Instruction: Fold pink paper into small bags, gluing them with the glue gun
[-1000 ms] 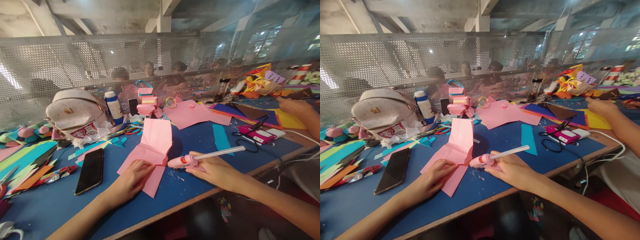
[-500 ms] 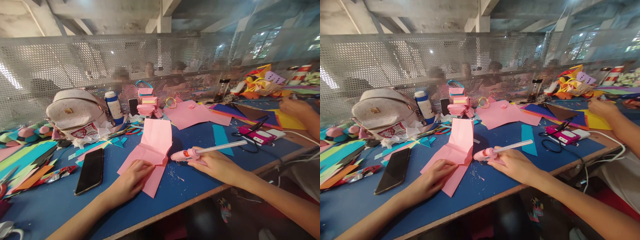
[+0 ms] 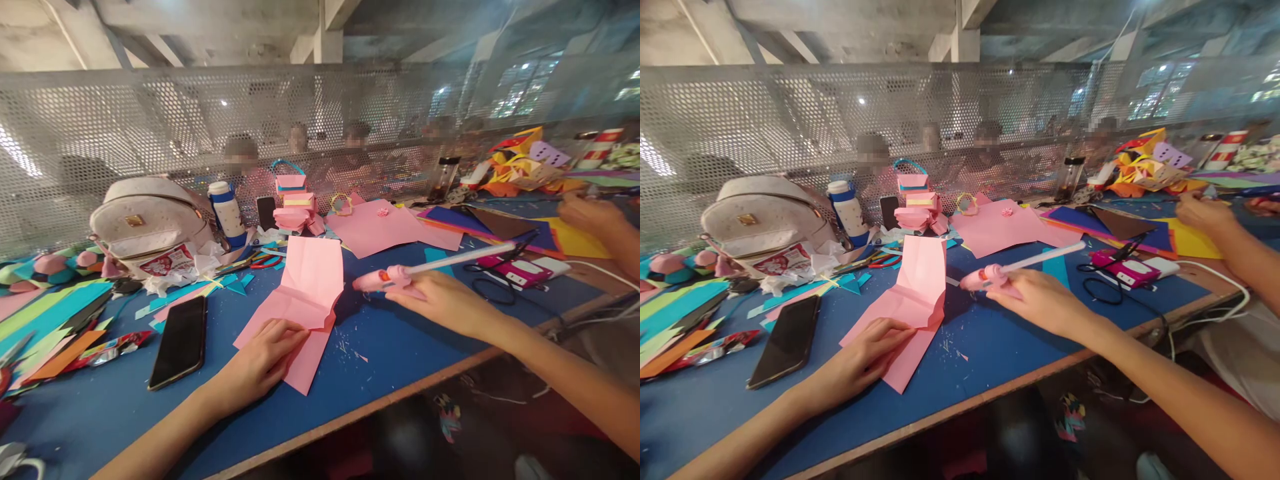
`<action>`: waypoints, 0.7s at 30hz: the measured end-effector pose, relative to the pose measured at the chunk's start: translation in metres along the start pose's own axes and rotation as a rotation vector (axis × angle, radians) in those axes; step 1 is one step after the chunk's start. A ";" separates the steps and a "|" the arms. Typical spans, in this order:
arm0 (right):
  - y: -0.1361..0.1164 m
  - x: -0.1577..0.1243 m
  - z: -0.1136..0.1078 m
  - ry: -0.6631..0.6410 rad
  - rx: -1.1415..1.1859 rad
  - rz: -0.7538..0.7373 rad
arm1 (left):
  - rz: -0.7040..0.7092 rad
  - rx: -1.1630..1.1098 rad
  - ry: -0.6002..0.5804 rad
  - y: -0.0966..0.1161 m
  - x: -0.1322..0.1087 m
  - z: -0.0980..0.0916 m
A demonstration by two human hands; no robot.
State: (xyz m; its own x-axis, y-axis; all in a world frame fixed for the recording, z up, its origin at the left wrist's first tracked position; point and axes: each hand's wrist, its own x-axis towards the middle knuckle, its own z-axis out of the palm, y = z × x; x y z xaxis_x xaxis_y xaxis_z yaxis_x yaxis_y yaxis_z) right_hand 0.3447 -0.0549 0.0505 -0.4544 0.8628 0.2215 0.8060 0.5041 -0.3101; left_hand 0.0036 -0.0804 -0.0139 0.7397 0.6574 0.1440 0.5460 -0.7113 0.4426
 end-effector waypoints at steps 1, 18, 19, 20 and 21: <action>0.008 0.004 -0.004 0.022 0.017 0.038 | 0.004 0.000 0.002 0.000 0.000 0.000; 0.108 0.044 0.033 -0.054 0.044 0.280 | 0.030 0.123 -0.020 0.004 0.003 -0.002; 0.108 0.039 0.028 -0.077 0.029 0.261 | 0.039 0.131 -0.007 0.004 0.004 -0.001; 0.107 0.032 0.023 -0.068 -0.005 0.251 | 0.045 0.135 0.010 0.004 0.004 0.000; 0.106 0.024 0.018 -0.016 -0.077 0.250 | 0.046 0.136 0.025 0.003 0.005 0.001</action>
State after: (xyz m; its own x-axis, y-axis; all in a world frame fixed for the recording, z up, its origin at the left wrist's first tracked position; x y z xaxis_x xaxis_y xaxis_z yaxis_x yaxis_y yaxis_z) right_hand 0.4123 0.0200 0.0065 -0.2429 0.9610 0.1323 0.9203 0.2714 -0.2816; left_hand 0.0093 -0.0796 -0.0129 0.7564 0.6277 0.1839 0.5608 -0.7671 0.3113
